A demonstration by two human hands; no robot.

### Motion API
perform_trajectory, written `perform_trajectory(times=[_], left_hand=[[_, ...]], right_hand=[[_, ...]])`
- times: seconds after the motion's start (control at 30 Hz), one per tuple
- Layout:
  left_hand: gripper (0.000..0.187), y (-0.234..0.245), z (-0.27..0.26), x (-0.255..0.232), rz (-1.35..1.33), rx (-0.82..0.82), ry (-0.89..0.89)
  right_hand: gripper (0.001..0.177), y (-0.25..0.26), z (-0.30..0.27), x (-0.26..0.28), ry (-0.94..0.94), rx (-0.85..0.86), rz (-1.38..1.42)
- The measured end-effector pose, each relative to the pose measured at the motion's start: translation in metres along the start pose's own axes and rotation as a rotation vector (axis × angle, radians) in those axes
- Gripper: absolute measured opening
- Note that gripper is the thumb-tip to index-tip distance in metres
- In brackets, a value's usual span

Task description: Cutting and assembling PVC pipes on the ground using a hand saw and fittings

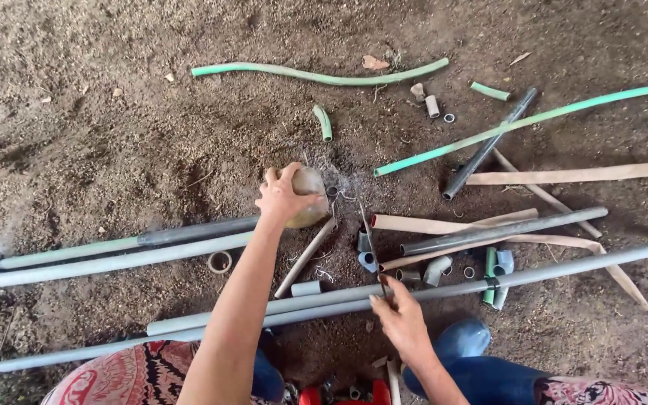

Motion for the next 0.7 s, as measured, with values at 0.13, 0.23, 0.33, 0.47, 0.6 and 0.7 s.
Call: perform_trajectory(times=[0.13,0.23,0.33,0.47,0.6,0.7], left_hand=[[0.084,-0.01,0.0,0.006,0.059,-0.035,-0.045],[0.085,-0.02,0.002,0.012,0.087,-0.054,-0.059],[0.083,-0.021,-0.005,0.013,0.046,-0.078,-0.077],[0.088,-0.021,-0.013,0.004,0.152,-0.116,0.027],[0.06,-0.069,-0.052,-0.008,0.141,-0.659,-0.431],[0.017,-0.142,-0.074,-0.006,0.134,-0.597,-0.663]], right_hand=[[0.051,0.003,0.011,-0.012,0.022,-0.009,0.208],[0.051,0.004,0.012,-0.021,0.047,0.008,0.263],[0.051,0.006,0.006,-0.011,0.048,0.007,0.241],[0.05,0.009,0.011,-0.018,0.092,-0.008,0.341],[0.045,0.02,-0.004,0.005,0.165,-0.007,0.43],[0.044,0.038,-0.017,0.012,0.259,-0.202,0.357]])
Point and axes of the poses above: each hand's wrist, its own z-axis towards the middle knuckle, its own y-axis out of the back of the hand, x = y × z, the point moved 4 cm from there along z, towards the middle knuckle, and after that the axes turned 1 degree about -y, right-handed, at the moved point
